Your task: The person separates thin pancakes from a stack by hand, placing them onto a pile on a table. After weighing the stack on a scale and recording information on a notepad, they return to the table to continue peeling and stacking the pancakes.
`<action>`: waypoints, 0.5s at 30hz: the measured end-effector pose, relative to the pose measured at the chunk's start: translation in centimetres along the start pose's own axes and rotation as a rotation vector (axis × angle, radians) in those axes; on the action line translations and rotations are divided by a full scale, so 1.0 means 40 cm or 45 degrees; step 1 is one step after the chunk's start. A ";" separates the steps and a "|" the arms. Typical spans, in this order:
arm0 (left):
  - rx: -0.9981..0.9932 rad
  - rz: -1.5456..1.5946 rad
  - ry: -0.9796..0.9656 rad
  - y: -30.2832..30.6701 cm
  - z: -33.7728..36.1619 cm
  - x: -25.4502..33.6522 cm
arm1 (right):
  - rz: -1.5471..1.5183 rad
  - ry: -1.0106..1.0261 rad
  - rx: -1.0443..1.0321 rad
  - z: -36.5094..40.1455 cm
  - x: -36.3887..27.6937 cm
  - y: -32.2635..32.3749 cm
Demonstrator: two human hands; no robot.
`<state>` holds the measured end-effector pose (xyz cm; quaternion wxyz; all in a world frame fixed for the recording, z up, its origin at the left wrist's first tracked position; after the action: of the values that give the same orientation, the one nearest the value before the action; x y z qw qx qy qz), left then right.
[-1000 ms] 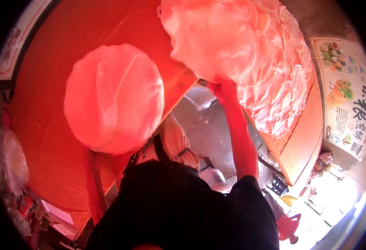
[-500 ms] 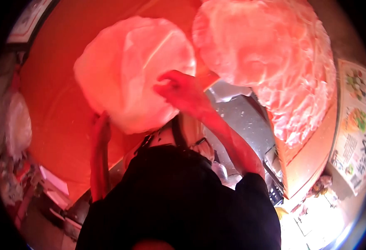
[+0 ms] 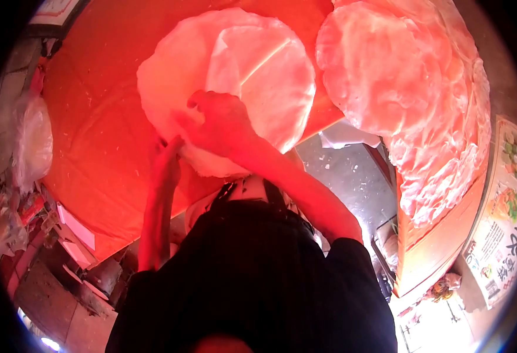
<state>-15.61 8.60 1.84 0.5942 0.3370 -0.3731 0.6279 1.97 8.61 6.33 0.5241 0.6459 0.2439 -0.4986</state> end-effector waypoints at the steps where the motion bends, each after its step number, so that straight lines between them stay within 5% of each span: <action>1: 0.016 -0.001 0.009 0.010 0.008 -0.004 | -0.145 -0.135 -0.041 -0.004 0.008 0.000; 3: 0.049 0.007 0.019 0.014 -0.005 -0.013 | 0.025 0.169 0.446 -0.054 0.100 0.070; 9: 0.098 -0.007 0.085 0.045 -0.020 -0.038 | 0.757 0.062 0.066 -0.197 0.189 0.039; 15: 0.183 -0.025 0.150 0.085 -0.016 -0.063 | 0.769 0.209 0.169 -0.166 0.205 0.017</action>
<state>-18.82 7.87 -0.87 0.5956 0.3448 -0.2880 0.6658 8.29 12.80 -1.05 0.5837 0.7599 0.0495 -0.2816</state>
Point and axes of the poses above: each hand's wrist, its own z-axis away from the middle knuckle, its own y-axis out of the back of the hand, x = y × z, the point moved 7 cm from there along -z, towards the middle knuckle, and after that the axes turned 12 degrees about x, right-handed, at the moved point
